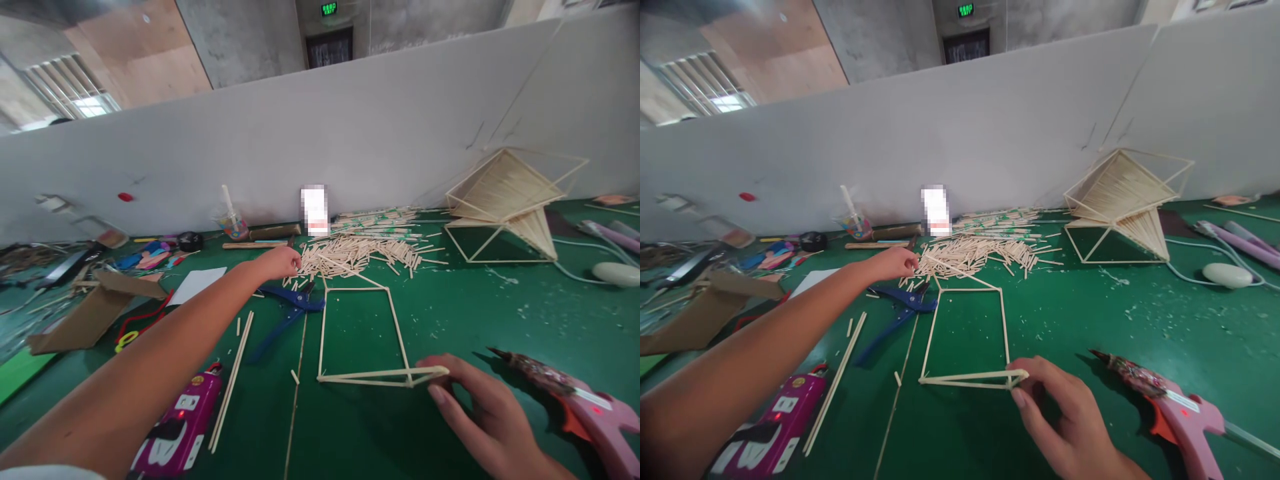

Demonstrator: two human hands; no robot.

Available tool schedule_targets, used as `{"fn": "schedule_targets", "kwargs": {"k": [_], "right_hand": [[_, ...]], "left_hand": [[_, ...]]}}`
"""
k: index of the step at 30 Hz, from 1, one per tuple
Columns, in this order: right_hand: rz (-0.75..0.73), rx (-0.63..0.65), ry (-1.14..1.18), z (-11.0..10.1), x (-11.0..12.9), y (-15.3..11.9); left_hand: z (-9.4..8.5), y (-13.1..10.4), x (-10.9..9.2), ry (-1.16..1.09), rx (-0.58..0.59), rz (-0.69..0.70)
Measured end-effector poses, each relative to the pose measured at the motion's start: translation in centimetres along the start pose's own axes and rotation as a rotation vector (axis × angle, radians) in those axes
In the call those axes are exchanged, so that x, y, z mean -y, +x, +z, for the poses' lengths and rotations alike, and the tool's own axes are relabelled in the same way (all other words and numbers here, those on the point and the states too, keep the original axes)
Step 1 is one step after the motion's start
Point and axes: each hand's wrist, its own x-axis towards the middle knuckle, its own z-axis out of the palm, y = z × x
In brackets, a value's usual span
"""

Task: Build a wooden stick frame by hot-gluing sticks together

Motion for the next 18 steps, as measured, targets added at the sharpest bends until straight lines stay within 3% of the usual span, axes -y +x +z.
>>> {"fn": "schedule_targets", "kwargs": {"k": [18], "right_hand": [[0.01, 0.011, -0.024, 0.16, -0.11, 0.04]], "left_hand": [[0.72, 0.29, -0.91, 0.108, 0.064, -0.096]]}}
